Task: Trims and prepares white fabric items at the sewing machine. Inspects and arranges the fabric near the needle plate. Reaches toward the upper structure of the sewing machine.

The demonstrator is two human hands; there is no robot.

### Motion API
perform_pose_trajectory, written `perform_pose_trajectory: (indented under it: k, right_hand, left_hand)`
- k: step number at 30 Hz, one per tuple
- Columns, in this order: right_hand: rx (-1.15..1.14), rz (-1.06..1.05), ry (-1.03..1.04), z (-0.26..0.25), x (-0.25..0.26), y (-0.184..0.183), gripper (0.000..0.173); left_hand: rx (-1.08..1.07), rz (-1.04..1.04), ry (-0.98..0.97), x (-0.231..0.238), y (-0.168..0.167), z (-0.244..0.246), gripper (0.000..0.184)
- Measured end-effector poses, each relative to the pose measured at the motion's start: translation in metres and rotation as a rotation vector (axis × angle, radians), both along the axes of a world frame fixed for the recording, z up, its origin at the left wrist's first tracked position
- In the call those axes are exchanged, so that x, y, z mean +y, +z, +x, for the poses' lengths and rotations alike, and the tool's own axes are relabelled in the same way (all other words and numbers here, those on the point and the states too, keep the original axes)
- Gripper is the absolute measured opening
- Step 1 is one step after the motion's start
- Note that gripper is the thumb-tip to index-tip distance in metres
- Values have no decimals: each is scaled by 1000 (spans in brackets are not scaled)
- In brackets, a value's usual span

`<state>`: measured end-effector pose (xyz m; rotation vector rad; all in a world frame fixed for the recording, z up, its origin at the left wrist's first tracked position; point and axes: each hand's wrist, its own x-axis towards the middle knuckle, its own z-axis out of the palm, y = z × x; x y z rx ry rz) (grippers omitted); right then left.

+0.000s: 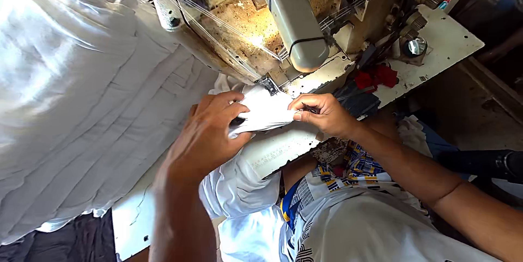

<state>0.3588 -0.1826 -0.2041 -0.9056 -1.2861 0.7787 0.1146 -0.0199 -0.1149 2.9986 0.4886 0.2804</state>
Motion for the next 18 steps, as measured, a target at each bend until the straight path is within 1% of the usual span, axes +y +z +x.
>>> perform_pose_trajectory:
  k: [1,2,3,6,8,10,11,12,13,14,15,17,18]
  right_hand:
    - [-14,6,13,1,1,1,8]
    - [-54,1,18,2,0,3,8]
    - [-123,-12,17,3,-2,5,8]
    - [-389,-27,25,3,-12,14,7]
    - [-504,4,33,1,-20,16,9]
    - [-554,43,27,-3,-29,16,9]
    - [-564,63,15,-5,-33,16,9]
    - [-565,84,-1,-6,-36,15,10]
    - [-557,105,-17,-7,-38,13,11]
    - [-540,126,-32,-7,-40,10,12]
    - [-513,137,-45,-6,-43,8,12]
    - [-443,142,-64,-6,-46,5,13]
    - [-401,145,-72,-5,-47,3,12]
  left_hand:
    - [41,-14,17,-4,9,-4,48]
    - [62,-1,22,-9,16,-6,51]
    - [69,21,15,-16,23,-7,49]
    - [10,23,-102,-41,36,-6,28]
    - [-67,-42,-200,-54,32,-5,16]
    - [-131,-106,-235,-60,21,-3,12]
    - [-161,-116,-224,-62,13,-1,13]
    - [-191,-114,-214,-62,3,1,19]
    - [-223,-88,-203,-63,-7,5,31]
    - [-255,-25,-185,-66,-17,9,45]
    - [-287,71,-156,-68,-31,14,53]
    - [-350,246,-79,-67,-60,22,53]
    - [-386,291,-57,-64,-72,24,48]
